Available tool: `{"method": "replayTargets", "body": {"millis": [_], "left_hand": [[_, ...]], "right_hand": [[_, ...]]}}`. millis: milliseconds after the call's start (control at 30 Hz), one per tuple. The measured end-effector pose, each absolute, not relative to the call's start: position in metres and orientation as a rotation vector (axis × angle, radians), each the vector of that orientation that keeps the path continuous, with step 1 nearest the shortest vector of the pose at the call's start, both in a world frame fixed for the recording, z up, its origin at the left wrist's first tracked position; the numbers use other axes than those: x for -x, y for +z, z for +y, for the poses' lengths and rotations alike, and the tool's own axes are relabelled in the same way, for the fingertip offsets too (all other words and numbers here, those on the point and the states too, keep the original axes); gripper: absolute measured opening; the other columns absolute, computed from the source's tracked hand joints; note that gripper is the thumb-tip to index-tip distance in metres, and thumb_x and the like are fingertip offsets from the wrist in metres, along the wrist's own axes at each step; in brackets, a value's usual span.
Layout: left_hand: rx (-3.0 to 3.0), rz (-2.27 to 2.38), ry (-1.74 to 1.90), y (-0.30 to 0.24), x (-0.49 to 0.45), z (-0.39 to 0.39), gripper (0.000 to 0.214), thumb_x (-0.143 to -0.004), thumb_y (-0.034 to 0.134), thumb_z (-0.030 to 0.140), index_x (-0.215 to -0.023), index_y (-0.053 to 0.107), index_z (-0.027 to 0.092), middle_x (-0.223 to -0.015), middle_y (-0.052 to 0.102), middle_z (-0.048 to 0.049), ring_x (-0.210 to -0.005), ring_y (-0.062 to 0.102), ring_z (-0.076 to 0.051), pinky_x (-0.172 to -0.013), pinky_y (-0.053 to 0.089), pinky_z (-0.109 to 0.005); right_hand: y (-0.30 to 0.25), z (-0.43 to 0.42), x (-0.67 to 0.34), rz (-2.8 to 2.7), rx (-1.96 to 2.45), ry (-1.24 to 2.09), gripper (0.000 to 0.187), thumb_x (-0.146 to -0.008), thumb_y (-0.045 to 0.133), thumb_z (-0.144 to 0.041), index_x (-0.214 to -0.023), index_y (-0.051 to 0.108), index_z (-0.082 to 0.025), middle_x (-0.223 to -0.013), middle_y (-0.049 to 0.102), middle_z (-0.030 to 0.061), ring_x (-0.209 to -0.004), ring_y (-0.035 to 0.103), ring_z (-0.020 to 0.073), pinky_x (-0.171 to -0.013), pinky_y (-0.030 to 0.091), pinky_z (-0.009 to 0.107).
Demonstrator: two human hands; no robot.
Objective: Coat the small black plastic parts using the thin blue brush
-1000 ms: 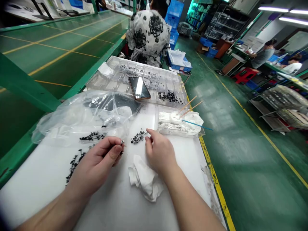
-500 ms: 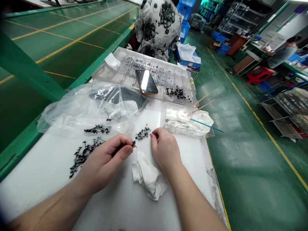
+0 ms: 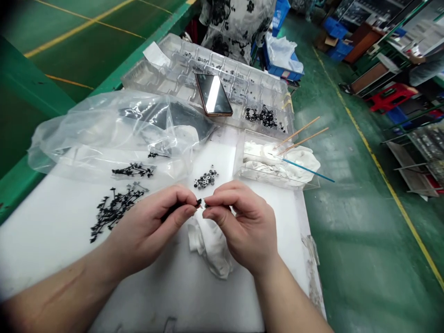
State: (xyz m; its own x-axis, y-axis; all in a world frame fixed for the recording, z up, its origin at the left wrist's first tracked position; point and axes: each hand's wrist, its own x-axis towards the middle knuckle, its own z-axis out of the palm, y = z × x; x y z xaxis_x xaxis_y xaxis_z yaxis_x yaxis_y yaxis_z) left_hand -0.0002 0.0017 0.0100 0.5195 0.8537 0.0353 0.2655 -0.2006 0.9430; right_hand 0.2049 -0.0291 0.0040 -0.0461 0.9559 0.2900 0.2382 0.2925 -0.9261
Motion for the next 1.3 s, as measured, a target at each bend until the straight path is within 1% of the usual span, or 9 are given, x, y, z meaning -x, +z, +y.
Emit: {"method": "replayTargets", "body": {"millis": [267,533,700,833,900,967,1067,1200,1300], "left_hand": [[-1.781,0.907,0.739,0.007,0.000,-0.001,0.014,-0.104,0.050,0.023,-0.097,0.062,0.023,-0.088,0.063,0.0061,-0.080,0.058,-0.006,-0.074,0.043,-0.018],[-1.825,0.877,0.741,0.003,0.001,0.000,0.017,-0.106,0.047,0.024,-0.103,0.064,0.021,-0.099,0.064,0.0028,-0.094,0.059,-0.005,-0.085,0.044,-0.016],[-1.843,0.955,0.739,0.001,0.001,0.002,0.020,-0.106,0.048,0.025,-0.098,0.066,0.020,-0.096,0.065,0.0019,-0.092,0.059,-0.007,-0.084,0.044,-0.019],[-1.794,0.998,0.750,-0.001,0.002,0.002,0.016,-0.104,0.053,0.030,-0.112,0.064,0.022,-0.105,0.067,0.0033,-0.092,0.061,-0.007,-0.083,0.045,-0.020],[-1.793,1.003,0.713,-0.002,0.001,0.002,0.019,-0.101,0.058,0.027,-0.119,0.064,0.024,-0.107,0.068,0.0042,-0.089,0.062,-0.007,-0.082,0.046,-0.020],[-1.795,0.977,0.685,-0.002,-0.001,0.003,0.019,-0.099,0.062,0.024,-0.118,0.065,0.023,-0.103,0.069,0.0050,-0.087,0.062,-0.006,-0.080,0.046,-0.020],[-1.740,0.931,0.717,0.000,-0.002,0.003,0.010,-0.100,0.060,0.025,-0.107,0.068,0.024,-0.096,0.071,0.0072,-0.087,0.063,-0.005,-0.079,0.045,-0.018],[-1.534,1.014,0.760,0.005,0.001,0.004,0.011,-0.101,0.061,0.036,-0.101,0.070,0.029,-0.090,0.071,0.0111,-0.083,0.062,-0.003,-0.076,0.044,-0.015],[-1.344,1.060,0.725,0.006,0.005,0.005,0.015,-0.098,0.065,0.046,-0.099,0.073,0.032,-0.077,0.064,0.0107,-0.069,0.054,-0.003,-0.066,0.040,-0.016]], "right_hand": [[0.002,-0.028,-0.199,-1.551,1.190,0.814,0.027,-0.086,0.077,-0.005,-0.101,0.079,-0.028,-0.095,0.067,-0.0001,-0.088,0.062,0.0126,-0.075,0.046,0.027],[-0.001,-0.025,-0.204,-1.531,1.161,1.066,0.027,-0.089,0.074,-0.007,-0.108,0.077,-0.026,-0.097,0.068,0.0011,-0.090,0.063,0.0137,-0.077,0.050,0.027],[0.000,-0.026,-0.207,-1.580,1.221,1.046,0.012,-0.091,0.076,-0.014,-0.098,0.073,-0.023,-0.091,0.065,-0.0001,-0.084,0.061,0.0115,-0.072,0.049,0.024],[-0.001,-0.028,-0.207,-1.500,1.229,1.029,0.004,-0.096,0.071,-0.021,-0.097,0.067,-0.023,-0.092,0.062,0.0000,-0.081,0.059,0.0109,-0.070,0.049,0.024],[-0.002,-0.028,-0.207,-1.431,1.199,1.080,0.003,-0.099,0.067,-0.022,-0.097,0.066,-0.023,-0.092,0.062,0.0002,-0.076,0.059,0.0107,-0.068,0.049,0.026],[-0.004,-0.028,-0.206,-1.358,1.153,1.133,0.003,-0.099,0.067,-0.023,-0.097,0.066,-0.023,-0.092,0.061,0.0003,-0.074,0.059,0.0106,-0.068,0.048,0.027],[-0.007,-0.028,-0.205,-1.262,1.098,1.231,0.003,-0.097,0.072,-0.023,-0.097,0.068,-0.023,-0.090,0.061,0.0003,-0.074,0.059,0.0107,-0.068,0.047,0.027],[-0.010,-0.026,-0.203,-1.264,1.130,1.263,0.005,-0.095,0.074,-0.025,-0.098,0.070,-0.024,-0.090,0.063,-0.0002,-0.076,0.058,0.0104,-0.067,0.046,0.025],[-0.007,-0.025,-0.199,-1.476,1.201,1.179,0.008,-0.092,0.076,-0.022,-0.095,0.069,-0.024,-0.089,0.064,-0.0008,-0.080,0.059,0.0107,-0.069,0.047,0.024]]}}
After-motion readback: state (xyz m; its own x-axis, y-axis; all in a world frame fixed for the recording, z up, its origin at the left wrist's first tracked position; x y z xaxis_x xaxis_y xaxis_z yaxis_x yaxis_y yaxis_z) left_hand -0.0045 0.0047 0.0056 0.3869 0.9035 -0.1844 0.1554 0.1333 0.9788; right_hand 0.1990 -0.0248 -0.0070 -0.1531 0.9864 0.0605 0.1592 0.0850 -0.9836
